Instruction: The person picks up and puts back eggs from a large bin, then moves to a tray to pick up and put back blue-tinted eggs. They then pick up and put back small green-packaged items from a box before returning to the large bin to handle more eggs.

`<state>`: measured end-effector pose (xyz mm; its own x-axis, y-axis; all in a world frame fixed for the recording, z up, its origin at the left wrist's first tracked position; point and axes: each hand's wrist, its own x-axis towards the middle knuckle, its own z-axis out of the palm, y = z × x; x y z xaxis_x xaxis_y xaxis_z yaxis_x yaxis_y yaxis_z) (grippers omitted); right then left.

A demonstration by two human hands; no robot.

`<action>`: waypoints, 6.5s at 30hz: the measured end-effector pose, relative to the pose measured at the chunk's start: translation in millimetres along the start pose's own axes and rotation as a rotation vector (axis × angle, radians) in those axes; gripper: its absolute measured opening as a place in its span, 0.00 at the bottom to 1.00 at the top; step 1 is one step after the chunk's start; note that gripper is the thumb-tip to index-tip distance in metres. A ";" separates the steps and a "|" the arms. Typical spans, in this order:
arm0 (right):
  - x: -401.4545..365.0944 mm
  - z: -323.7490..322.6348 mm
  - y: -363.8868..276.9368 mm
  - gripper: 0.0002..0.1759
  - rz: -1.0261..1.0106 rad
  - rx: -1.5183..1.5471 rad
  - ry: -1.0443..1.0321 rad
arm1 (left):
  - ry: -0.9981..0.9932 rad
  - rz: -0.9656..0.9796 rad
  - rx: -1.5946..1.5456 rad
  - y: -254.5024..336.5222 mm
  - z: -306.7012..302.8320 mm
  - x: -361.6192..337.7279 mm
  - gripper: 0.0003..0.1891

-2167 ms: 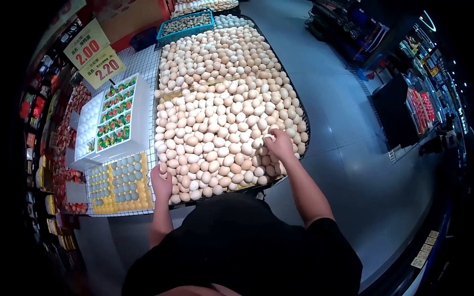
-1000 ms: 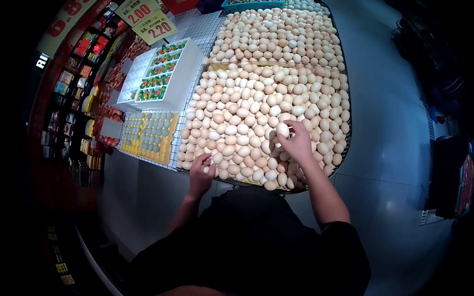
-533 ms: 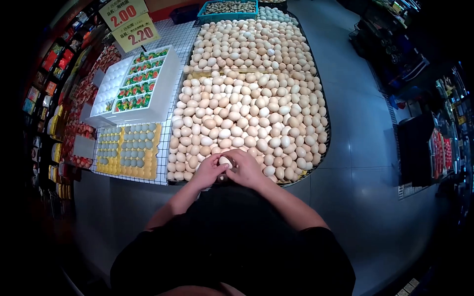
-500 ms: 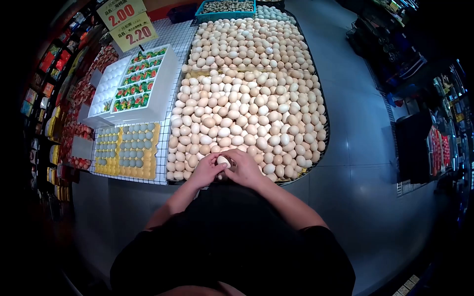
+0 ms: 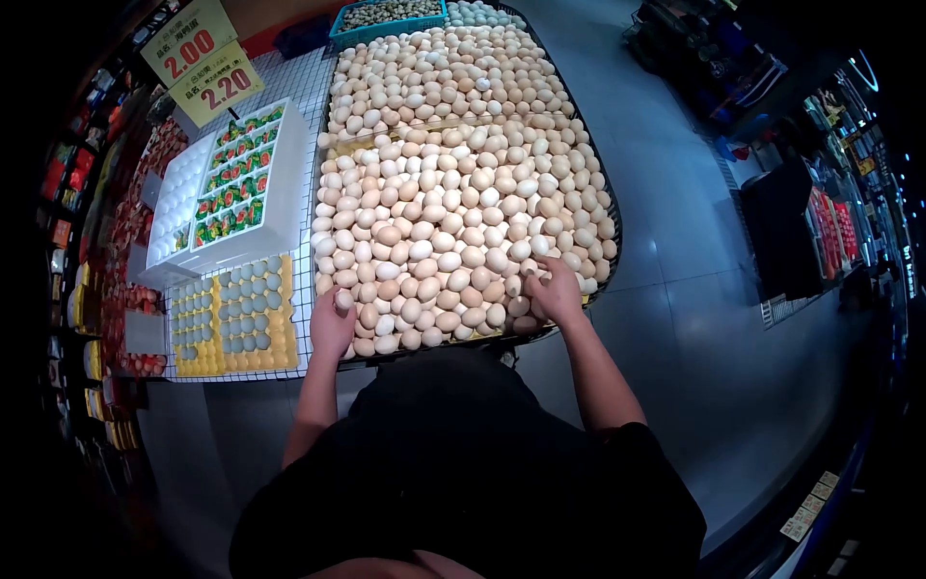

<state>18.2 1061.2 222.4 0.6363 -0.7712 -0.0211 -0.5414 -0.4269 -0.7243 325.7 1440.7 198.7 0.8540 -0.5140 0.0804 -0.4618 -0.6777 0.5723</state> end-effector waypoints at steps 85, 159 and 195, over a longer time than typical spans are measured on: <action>135.1 -36.7 102.8 0.24 -0.298 -0.227 0.044 | 0.228 -0.011 0.011 117.9 79.3 -42.7 0.34; -23.2 -88.0 126.6 0.17 -0.288 0.081 0.045 | 0.010 0.290 -0.108 209.0 111.7 -103.4 0.22; -320.1 -128.7 614.2 0.30 0.727 0.264 -0.185 | -0.209 0.519 -0.170 448.6 249.3 -240.0 0.19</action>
<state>-588.7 985.1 -127.0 0.2668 -0.7124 -0.6491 -0.7230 0.2974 -0.6236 -146.2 1129.0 232.7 0.4528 -0.8607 0.2329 -0.7474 -0.2240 0.6254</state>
